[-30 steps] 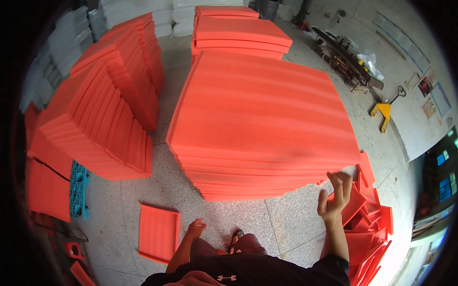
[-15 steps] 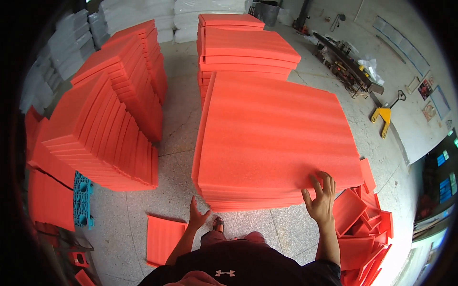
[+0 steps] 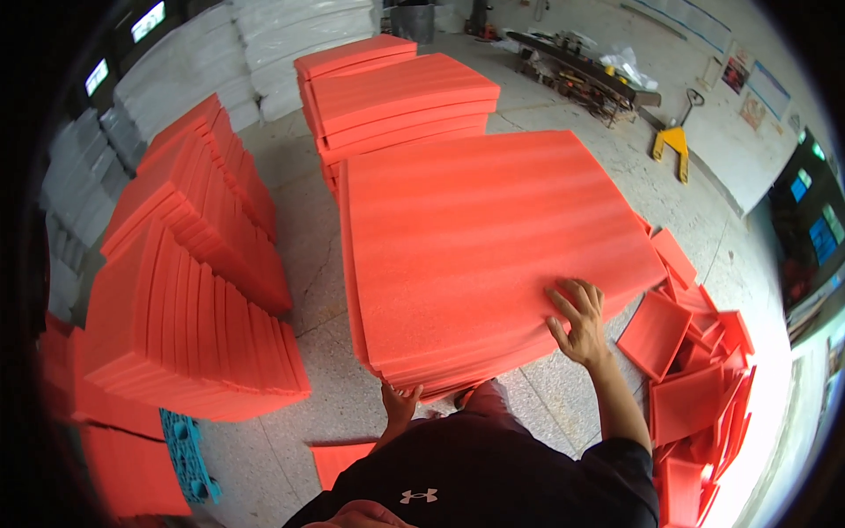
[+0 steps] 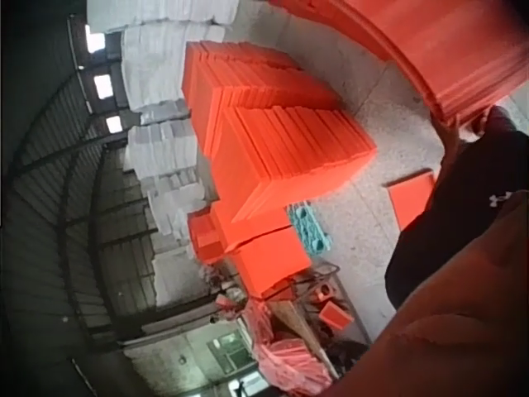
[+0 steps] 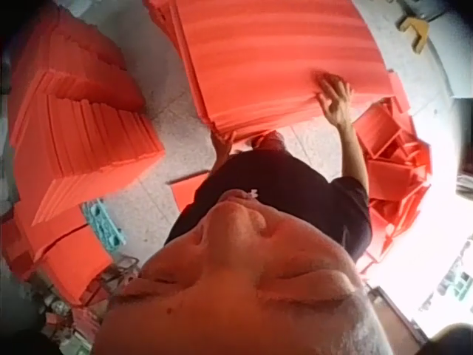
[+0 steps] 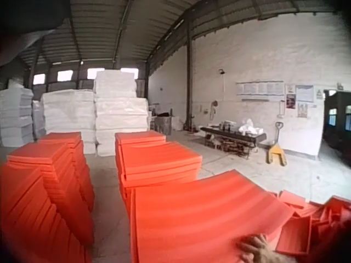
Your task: Stacking and organizing large red foam tray products in a manufacturing warehouse environment.
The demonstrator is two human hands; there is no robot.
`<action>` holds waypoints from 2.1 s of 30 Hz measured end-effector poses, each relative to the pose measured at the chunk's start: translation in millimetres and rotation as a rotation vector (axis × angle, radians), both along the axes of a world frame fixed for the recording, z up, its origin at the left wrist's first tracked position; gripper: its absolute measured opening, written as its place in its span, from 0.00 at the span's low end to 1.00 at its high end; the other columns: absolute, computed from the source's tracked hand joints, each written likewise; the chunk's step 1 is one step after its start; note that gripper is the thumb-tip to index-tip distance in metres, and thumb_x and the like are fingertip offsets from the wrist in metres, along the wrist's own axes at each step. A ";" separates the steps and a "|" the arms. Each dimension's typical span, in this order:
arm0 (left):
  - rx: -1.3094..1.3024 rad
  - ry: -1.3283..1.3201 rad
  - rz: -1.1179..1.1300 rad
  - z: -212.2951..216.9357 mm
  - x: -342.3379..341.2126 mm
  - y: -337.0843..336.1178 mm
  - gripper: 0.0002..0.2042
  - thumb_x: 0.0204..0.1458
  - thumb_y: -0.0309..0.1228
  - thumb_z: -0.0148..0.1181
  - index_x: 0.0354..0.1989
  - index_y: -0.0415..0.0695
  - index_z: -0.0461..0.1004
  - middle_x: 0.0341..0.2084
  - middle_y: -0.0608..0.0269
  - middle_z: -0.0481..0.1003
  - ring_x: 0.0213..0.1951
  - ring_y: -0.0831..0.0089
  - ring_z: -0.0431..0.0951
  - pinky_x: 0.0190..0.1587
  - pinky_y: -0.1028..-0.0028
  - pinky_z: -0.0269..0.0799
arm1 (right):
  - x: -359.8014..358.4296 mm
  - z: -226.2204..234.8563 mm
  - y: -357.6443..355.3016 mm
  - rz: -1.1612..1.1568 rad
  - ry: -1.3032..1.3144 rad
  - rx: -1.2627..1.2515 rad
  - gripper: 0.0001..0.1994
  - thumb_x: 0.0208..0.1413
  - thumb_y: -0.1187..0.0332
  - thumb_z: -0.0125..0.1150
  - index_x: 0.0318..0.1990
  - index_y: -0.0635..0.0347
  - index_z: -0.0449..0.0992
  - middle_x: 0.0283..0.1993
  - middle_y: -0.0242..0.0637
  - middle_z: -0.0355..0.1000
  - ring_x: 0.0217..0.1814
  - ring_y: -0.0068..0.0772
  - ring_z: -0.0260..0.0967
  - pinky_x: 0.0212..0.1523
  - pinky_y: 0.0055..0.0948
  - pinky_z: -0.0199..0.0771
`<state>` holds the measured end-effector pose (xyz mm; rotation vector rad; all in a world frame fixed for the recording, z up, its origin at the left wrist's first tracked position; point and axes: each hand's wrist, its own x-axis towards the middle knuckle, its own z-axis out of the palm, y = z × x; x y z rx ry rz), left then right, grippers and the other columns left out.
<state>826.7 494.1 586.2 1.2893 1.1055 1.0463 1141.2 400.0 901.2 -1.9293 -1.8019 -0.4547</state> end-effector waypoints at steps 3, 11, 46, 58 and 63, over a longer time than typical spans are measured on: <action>-0.099 0.080 0.039 -6.8 1.8 18.5 0.41 0.36 0.26 0.71 0.59 0.37 0.50 0.52 0.49 0.59 0.50 0.61 0.69 0.43 0.66 0.74 | 9.8 -1.7 22.3 0.062 0.002 0.017 0.20 0.49 0.58 0.56 0.48 0.59 0.72 0.51 0.45 0.64 0.55 0.48 0.58 0.55 0.44 0.54; 0.322 0.167 -0.024 -7.4 22.0 64.8 0.44 0.37 0.30 0.70 0.60 0.32 0.47 0.54 0.43 0.59 0.54 0.56 0.65 0.55 0.63 0.64 | 47.5 -14.4 84.0 0.125 0.000 0.084 0.17 0.50 0.59 0.56 0.46 0.56 0.74 0.49 0.41 0.65 0.52 0.43 0.59 0.54 0.42 0.56; -0.289 1.374 -1.275 -93.4 -120.8 74.2 0.29 0.44 0.36 0.66 0.50 0.30 0.65 0.31 0.54 0.75 0.32 0.68 0.75 0.35 0.70 0.71 | -243.5 -487.5 -441.1 -1.578 1.754 -0.700 0.22 0.42 0.54 0.61 0.41 0.61 0.77 0.39 0.51 0.74 0.45 0.47 0.72 0.47 0.38 0.69; -0.433 1.487 -1.325 -162.2 143.6 -15.7 0.19 0.54 0.30 0.55 0.53 0.39 0.63 0.32 0.64 0.71 0.33 0.77 0.72 0.30 0.77 0.71 | -376.8 -671.8 -489.0 -2.881 2.311 1.267 0.55 0.41 0.39 0.62 0.68 0.44 0.29 0.72 0.42 0.27 0.70 0.66 0.27 0.51 0.81 0.45; -0.403 1.534 -1.313 -204.8 151.8 -0.2 0.19 0.54 0.28 0.55 0.52 0.35 0.63 0.28 0.65 0.72 0.26 0.79 0.70 0.27 0.80 0.68 | -380.5 -746.5 -516.4 -3.068 1.772 1.903 0.61 0.35 0.35 0.63 0.66 0.40 0.21 0.72 0.43 0.26 0.70 0.64 0.31 0.50 0.83 0.43</action>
